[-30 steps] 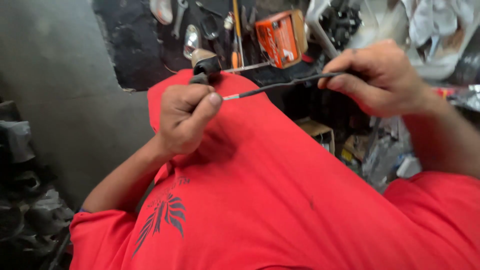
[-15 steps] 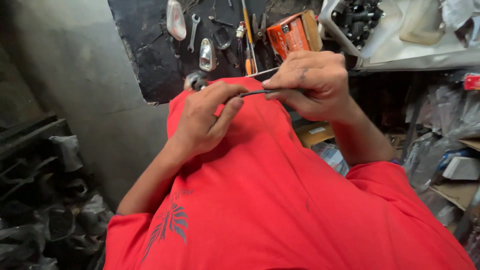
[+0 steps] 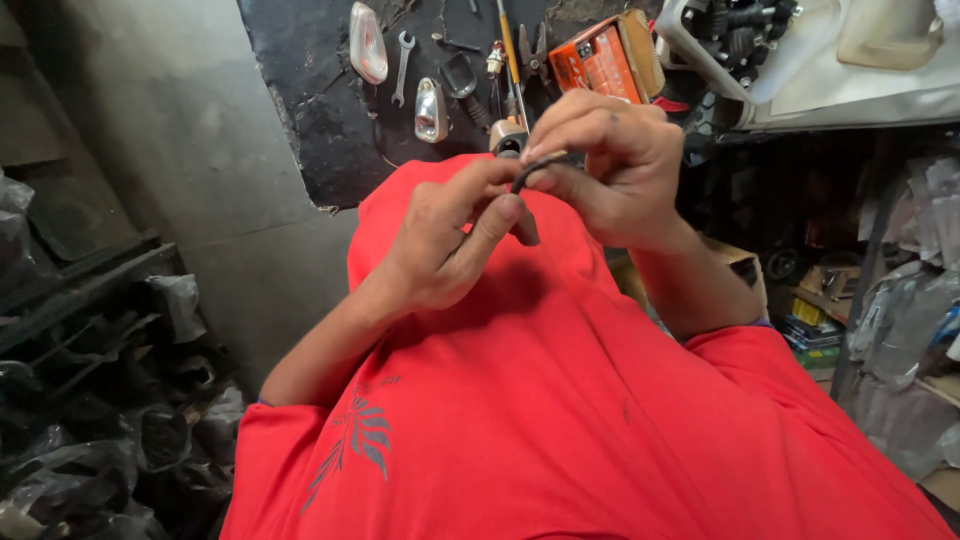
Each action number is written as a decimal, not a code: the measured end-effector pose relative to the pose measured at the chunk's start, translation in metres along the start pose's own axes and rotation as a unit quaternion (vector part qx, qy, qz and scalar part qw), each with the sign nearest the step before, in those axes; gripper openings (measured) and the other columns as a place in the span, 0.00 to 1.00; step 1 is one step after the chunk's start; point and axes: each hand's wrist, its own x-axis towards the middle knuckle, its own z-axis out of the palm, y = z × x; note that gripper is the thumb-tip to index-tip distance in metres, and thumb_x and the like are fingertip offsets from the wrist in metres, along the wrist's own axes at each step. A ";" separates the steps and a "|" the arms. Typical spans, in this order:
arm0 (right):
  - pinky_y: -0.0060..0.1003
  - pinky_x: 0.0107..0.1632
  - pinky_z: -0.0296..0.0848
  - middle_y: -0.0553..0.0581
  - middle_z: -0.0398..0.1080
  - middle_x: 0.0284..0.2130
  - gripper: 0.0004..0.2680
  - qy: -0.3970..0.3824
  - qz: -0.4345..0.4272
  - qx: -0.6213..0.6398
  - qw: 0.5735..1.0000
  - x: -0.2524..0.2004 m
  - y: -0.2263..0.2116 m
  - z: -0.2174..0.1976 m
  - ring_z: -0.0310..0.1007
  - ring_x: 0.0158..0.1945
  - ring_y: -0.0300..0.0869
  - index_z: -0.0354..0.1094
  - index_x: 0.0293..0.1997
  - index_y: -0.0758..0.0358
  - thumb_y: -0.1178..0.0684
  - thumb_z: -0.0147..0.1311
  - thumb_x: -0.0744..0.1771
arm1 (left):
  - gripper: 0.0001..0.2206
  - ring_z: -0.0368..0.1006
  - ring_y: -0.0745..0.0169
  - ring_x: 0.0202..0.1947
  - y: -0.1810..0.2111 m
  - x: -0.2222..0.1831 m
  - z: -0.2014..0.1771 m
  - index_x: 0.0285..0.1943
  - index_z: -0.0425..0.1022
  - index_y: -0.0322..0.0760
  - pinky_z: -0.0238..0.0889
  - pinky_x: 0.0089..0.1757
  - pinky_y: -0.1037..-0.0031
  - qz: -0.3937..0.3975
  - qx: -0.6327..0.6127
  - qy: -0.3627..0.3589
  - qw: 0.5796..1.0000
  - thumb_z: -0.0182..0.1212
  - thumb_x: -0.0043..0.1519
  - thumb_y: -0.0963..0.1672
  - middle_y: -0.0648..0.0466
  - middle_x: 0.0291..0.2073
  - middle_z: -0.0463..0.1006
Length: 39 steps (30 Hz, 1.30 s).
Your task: Repairing and wiring motorcycle indicator lights and components.
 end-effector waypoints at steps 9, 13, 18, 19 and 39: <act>0.26 0.45 0.74 0.55 0.73 0.48 0.11 0.025 0.144 0.145 0.979 -0.022 0.021 0.017 0.73 0.41 0.32 0.65 0.54 0.64 0.50 0.59 0.70 | 0.08 0.80 0.59 0.38 -0.024 0.007 0.000 0.55 0.62 0.29 0.76 0.42 0.71 -0.045 -0.316 0.095 0.943 0.43 0.79 0.43 0.44 0.38 0.78; 0.35 0.54 0.76 0.59 0.74 0.46 0.09 -0.056 0.125 0.027 0.990 -0.021 0.026 0.025 0.76 0.48 0.39 0.68 0.51 0.69 0.52 0.55 0.71 | 0.09 0.79 0.56 0.36 -0.015 0.016 -0.016 0.55 0.60 0.31 0.75 0.39 0.69 -0.034 -0.333 0.173 0.926 0.42 0.79 0.45 0.39 0.38 0.80; 0.36 0.55 0.76 0.62 0.73 0.48 0.07 -0.026 -0.015 -0.140 0.990 -0.013 0.031 0.040 0.77 0.53 0.46 0.67 0.50 0.69 0.60 0.62 0.70 | 0.09 0.81 0.51 0.41 0.000 0.019 -0.024 0.57 0.58 0.32 0.80 0.45 0.60 -0.016 -0.375 0.177 0.910 0.42 0.78 0.44 0.38 0.40 0.79; 0.35 0.55 0.76 0.61 0.73 0.48 0.08 0.005 0.007 -0.094 0.996 -0.013 0.035 0.043 0.76 0.52 0.44 0.66 0.52 0.70 0.60 0.62 0.70 | 0.09 0.82 0.49 0.41 0.002 0.019 -0.025 0.57 0.58 0.32 0.80 0.47 0.59 -0.003 -0.374 0.173 0.911 0.42 0.79 0.44 0.37 0.40 0.80; 0.35 0.37 0.72 0.60 0.74 0.37 0.05 -0.065 -0.120 -0.316 0.939 0.025 -0.022 0.010 0.75 0.36 0.47 0.71 0.40 0.68 0.64 0.65 0.65 | 0.06 0.81 0.68 0.34 0.001 0.023 -0.023 0.56 0.64 0.31 0.77 0.35 0.79 0.119 -0.087 0.263 0.954 0.50 0.81 0.42 0.48 0.38 0.82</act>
